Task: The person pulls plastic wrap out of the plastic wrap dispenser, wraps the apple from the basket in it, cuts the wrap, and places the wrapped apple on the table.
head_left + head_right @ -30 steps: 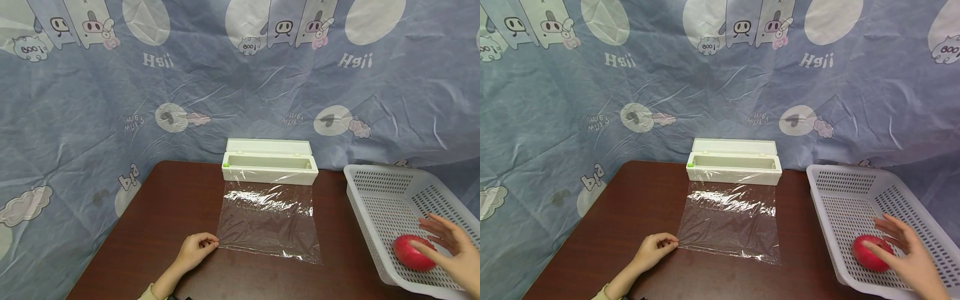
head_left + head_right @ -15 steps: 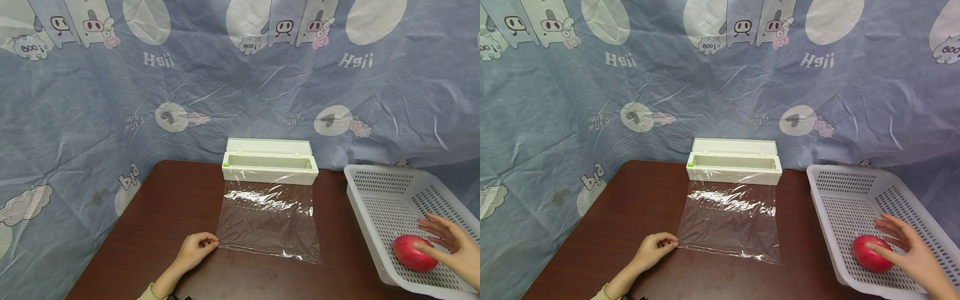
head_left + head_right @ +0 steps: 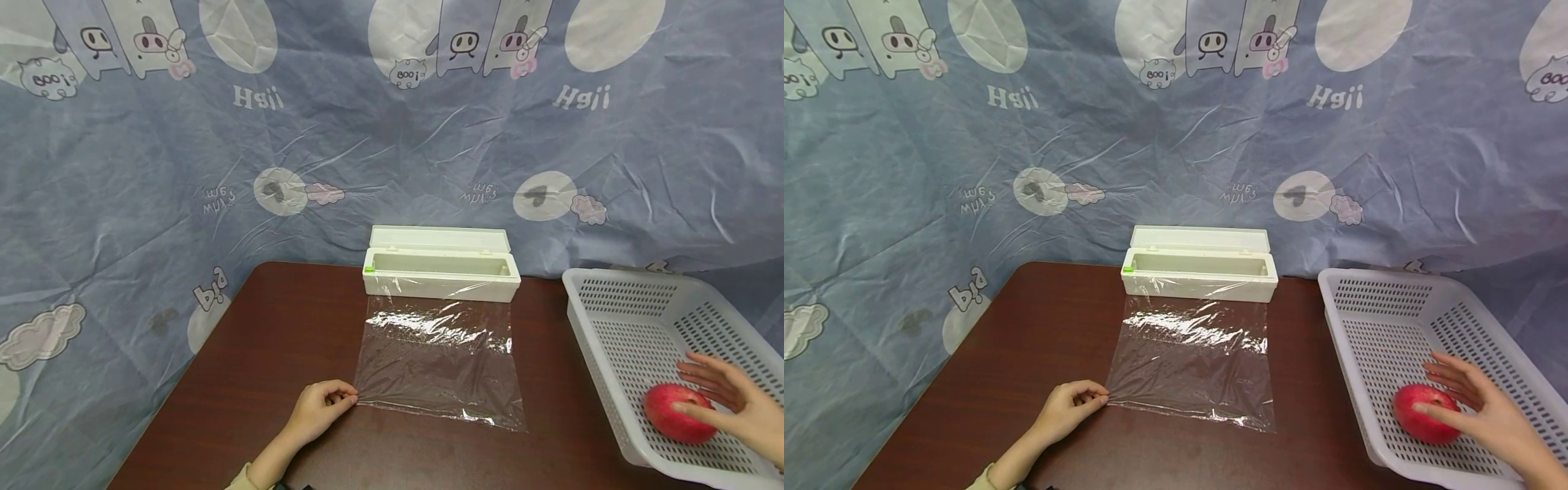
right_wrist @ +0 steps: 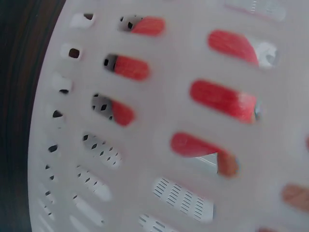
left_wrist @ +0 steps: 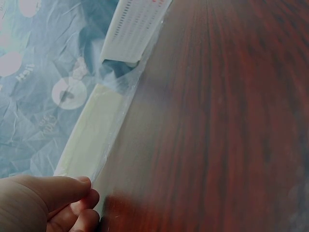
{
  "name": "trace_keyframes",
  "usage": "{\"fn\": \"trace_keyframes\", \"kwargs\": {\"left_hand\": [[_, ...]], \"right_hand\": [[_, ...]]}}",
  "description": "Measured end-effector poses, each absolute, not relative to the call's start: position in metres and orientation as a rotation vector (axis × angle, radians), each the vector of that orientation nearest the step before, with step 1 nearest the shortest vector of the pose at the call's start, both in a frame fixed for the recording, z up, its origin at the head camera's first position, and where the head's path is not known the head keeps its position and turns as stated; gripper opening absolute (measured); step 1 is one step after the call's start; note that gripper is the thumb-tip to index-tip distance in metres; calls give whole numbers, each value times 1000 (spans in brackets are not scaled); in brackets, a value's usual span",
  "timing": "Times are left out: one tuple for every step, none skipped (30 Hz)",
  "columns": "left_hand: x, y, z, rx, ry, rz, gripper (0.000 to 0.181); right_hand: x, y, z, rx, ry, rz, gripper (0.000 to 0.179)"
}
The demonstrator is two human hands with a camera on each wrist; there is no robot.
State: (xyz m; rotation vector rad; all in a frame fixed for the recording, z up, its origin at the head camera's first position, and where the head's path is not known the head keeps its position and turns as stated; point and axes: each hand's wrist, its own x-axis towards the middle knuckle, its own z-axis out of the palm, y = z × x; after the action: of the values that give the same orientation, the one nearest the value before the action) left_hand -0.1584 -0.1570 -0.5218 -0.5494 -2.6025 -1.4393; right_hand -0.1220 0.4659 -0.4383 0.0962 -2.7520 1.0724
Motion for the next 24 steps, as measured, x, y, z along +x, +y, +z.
{"fn": "trace_keyframes", "kwargs": {"left_hand": [[-158,-157,-522,-553,-2600,-1444,7],[-158,-157,-522,-560,-2597,-1445,7],[-158,-157,-522,-564,-2593,-1444,5],[-158,-158,-522,-566,-2592,-1444,5],[-158,-158,-522,-566,-2593,-1446,4],[-158,-158,-522,-563,-2595,-1449,5],[-158,-158,-522,-560,-2599,-1451,5],[-157,-158,-521,-556,-2603,-1453,6],[-157,-158,-521,-551,-2607,-1454,7],[-157,-157,-521,-547,-2608,-1458,7],[-157,-157,-520,-544,-2608,-1461,9],[-157,-157,-520,-543,-2607,-1462,9],[-157,-157,-520,-543,-2607,-1463,9],[-157,-157,-520,-544,-2605,-1463,9],[-157,-157,-520,-544,-2605,-1462,9],[-157,-157,-520,-542,-2607,-1461,8],[-157,-157,-520,-540,-2610,-1459,8],[-157,-157,-520,-537,-2614,-1456,8],[-157,-157,-520,-535,-2617,-1452,8],[-157,-157,-520,-532,-2620,-1450,9],[-157,-158,-521,-531,-2623,-1448,10],[-157,-158,-521,-528,-2624,-1445,11],[-157,-158,-521,-525,-2625,-1443,11],[-157,-158,-521,-525,-2625,-1440,12]], "right_hand": [[-123,467,-438,87,-2766,1067,93],[-123,467,-437,74,-2788,1052,93],[-124,468,-436,62,-2814,1048,94],[-125,469,-435,48,-2844,1039,93],[-126,470,-434,35,-2870,1031,94],[-127,470,-432,20,-2899,1028,94],[-128,471,-431,14,-2919,1027,94],[-128,472,-431,9,-2934,1026,94],[-128,472,-430,4,-2940,1035,93],[-129,473,-431,3,-2944,1038,93],[-129,473,-431,-7,-2954,1039,93],[-130,474,-432,-21,-2967,1050,93],[-131,474,-433,-30,-2974,1056,93],[-131,475,-435,-45,-2981,1053,94],[-132,475,-436,-59,-2992,1048,95],[-133,476,-438,-69,-3005,1045,96],[-134,477,-438,-81,-3018,1053,97],[-135,479,-439,-87,-3025,1060,98],[-135,480,-441,-90,-3030,1058,99],[-135,481,-441,-94,-3039,1057,100],[-136,482,-442,-97,-3051,1060,100],[-136,482,-441,-100,-3065,1057,100],[-137,483,-441,-94,-3075,1052,100],[-137,483,-441,-82,-3085,1036,99]]}}
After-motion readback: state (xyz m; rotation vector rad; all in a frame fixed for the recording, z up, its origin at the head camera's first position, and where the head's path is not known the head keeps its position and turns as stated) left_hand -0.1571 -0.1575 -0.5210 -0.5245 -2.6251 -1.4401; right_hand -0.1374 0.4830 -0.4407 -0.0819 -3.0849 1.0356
